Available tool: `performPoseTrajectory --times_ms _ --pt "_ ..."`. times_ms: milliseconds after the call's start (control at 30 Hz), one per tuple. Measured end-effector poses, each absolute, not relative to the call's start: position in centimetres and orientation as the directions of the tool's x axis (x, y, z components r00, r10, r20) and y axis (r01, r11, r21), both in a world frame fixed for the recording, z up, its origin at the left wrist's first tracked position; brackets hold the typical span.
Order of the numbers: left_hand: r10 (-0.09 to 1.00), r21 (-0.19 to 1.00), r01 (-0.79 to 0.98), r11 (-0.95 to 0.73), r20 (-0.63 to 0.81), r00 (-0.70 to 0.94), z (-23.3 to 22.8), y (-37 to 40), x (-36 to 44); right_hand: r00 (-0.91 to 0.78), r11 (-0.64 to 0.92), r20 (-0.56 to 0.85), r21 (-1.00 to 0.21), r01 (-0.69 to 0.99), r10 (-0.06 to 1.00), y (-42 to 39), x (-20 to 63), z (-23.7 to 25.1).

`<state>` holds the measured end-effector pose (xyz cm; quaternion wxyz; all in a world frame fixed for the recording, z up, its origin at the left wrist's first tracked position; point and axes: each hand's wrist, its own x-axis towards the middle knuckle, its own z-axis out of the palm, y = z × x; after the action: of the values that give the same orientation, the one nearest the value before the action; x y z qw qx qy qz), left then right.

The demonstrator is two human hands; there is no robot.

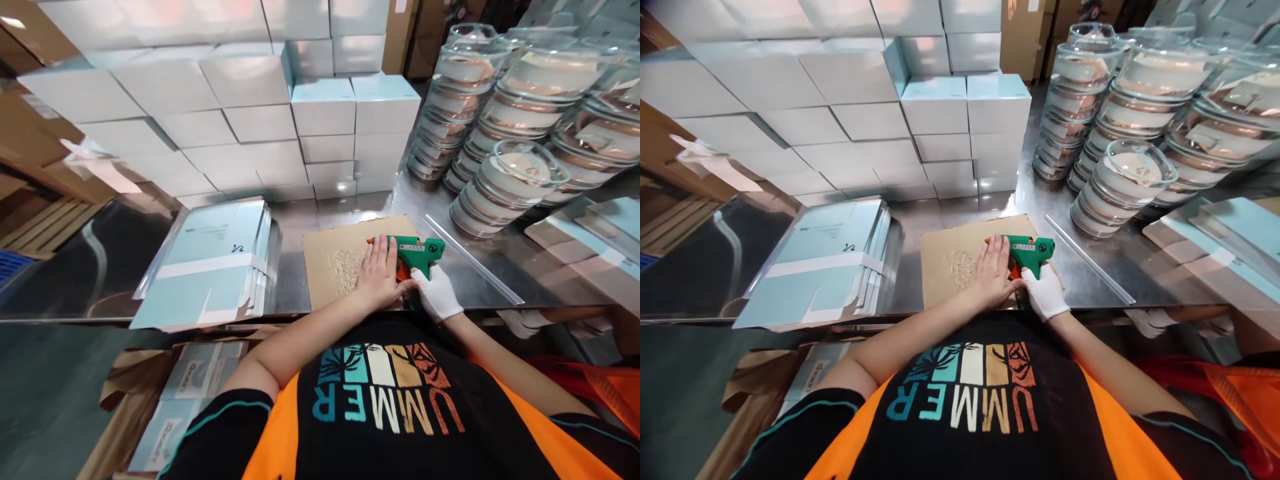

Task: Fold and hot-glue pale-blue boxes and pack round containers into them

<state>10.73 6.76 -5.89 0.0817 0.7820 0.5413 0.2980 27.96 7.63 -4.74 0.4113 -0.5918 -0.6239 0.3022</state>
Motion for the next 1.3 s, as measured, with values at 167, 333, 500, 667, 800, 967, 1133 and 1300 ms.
performPoseTrajectory --times_ms 167,333,500,667,800,967,1133,1300 --pt "0.886 0.392 0.818 -0.422 0.371 0.279 -5.4 5.7 10.0 0.096 0.011 0.065 -0.881 0.474 0.993 7.8 28.1 -4.4" --pt "0.883 0.346 0.831 -0.435 0.344 0.319 -5.2 3.3 10.0 0.069 -0.078 -0.056 -0.926 0.370 0.996 7.3 27.4 -3.4" --pt "0.843 0.381 0.818 -0.430 0.494 0.213 -4.0 2.3 8.2 0.032 -0.178 -0.176 -0.955 0.239 0.984 6.7 26.6 -2.7" --pt "0.773 0.472 0.779 -0.412 0.634 0.025 -0.5 1.1 1.7 -0.033 -0.238 -0.251 -0.948 0.213 0.968 7.3 27.2 -1.3" --pt "0.707 0.440 0.880 -0.180 0.679 -0.195 2.1 -0.7 -7.2 -0.062 -0.187 -0.237 -0.879 0.438 0.970 8.8 29.4 0.6" --pt "0.682 0.293 0.854 0.430 0.514 -0.520 4.6 -1.3 -19.6 -0.062 -0.012 -0.125 -0.517 0.856 0.990 11.0 32.5 0.7" --pt "0.582 0.251 0.572 0.781 0.039 -0.812 4.4 -1.3 -26.5 -0.029 0.002 -0.080 -0.325 0.946 0.996 11.9 33.4 -0.8" --pt "0.649 0.270 0.640 0.720 0.064 -0.758 3.6 -1.5 -27.4 -0.012 0.010 -0.003 -0.393 0.920 1.000 11.1 33.3 -0.2"
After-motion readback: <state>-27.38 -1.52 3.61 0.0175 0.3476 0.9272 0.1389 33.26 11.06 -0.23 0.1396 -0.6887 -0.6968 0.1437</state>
